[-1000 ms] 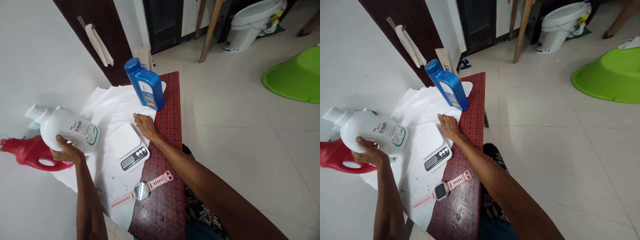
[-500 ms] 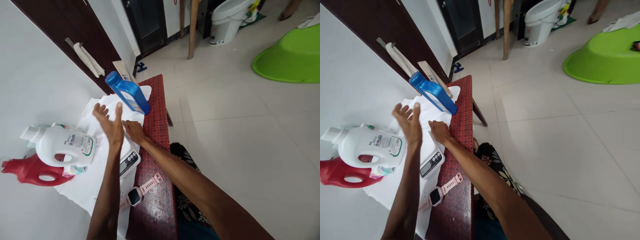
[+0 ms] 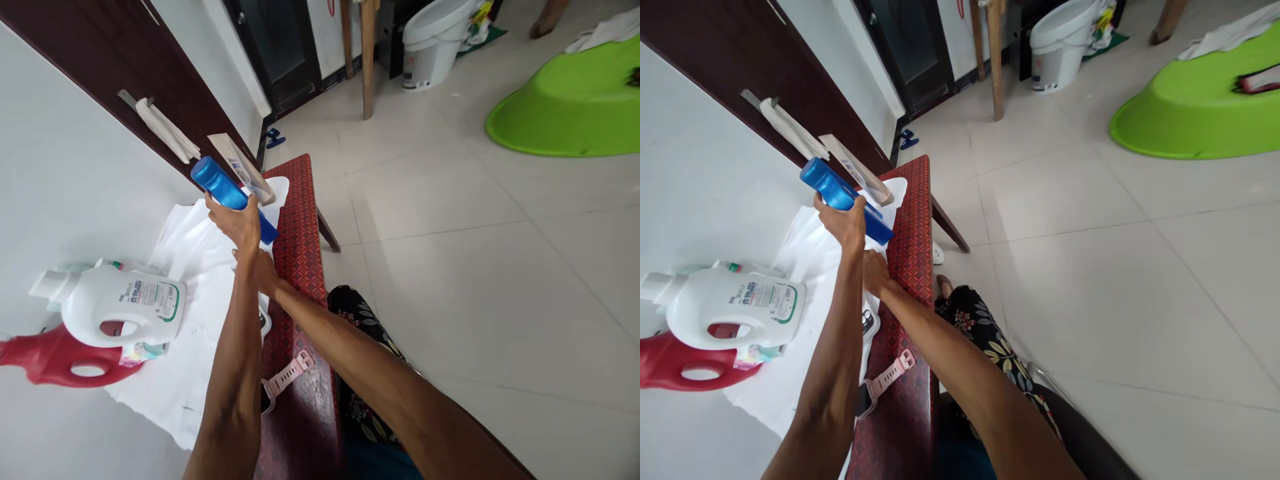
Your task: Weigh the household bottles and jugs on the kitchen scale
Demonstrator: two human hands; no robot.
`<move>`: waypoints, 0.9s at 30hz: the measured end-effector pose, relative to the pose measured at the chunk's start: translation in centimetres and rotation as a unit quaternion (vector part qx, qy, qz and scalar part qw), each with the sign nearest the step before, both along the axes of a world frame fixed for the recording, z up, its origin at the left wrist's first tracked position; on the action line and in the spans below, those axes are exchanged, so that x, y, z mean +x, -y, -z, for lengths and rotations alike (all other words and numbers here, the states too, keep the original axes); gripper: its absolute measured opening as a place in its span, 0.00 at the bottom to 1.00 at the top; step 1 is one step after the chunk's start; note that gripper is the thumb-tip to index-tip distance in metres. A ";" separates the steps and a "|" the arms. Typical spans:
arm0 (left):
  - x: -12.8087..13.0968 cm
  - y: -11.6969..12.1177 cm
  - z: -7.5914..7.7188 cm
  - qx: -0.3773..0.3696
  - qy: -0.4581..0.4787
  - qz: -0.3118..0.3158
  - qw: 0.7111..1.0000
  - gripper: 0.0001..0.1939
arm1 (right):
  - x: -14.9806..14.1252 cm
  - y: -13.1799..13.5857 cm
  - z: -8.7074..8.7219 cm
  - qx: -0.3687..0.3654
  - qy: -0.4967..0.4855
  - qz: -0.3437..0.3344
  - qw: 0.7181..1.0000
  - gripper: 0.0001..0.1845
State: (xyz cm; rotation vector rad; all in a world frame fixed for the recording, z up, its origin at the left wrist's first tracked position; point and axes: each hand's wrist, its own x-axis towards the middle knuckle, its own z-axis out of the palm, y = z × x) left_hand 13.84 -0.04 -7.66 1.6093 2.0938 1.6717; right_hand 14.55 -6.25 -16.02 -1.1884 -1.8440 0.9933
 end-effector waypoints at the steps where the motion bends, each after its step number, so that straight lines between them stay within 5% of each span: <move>1: -0.8 0.5 -0.1 -0.012 0.002 0.001 1.000 0.44 | 0.1 0.1 -0.3 -0.004 0.014 -0.007 1.000 0.12; 6: -3.4 2.2 -1.1 -0.027 0.042 -0.033 0.998 0.19 | 0.8 0.7 -2.0 -0.005 0.070 -0.006 0.998 0.22; 12: -6.5 3.7 -3.1 0.095 0.099 0.007 0.991 0.16 | 1.1 1.1 -2.7 0.017 0.096 -0.004 0.995 0.26; 15: -8.8 6.8 -5.5 0.149 0.082 0.054 0.984 0.17 | 1.1 1.2 -2.6 0.015 0.102 0.002 0.995 0.26; 19: -11.5 13.2 -8.0 0.125 0.069 0.069 0.987 0.17 | 1.0 1.0 -2.6 0.012 0.098 0.010 0.995 0.25; 23: -13.6 18.7 -7.5 0.072 0.071 0.035 0.994 0.18 | 0.7 0.9 -2.3 0.016 0.091 0.015 0.996 0.23; 27: -14.9 21.1 -5.3 0.046 0.084 0.053 0.994 0.21 | 0.6 0.9 -1.8 0.027 0.079 0.015 0.996 0.23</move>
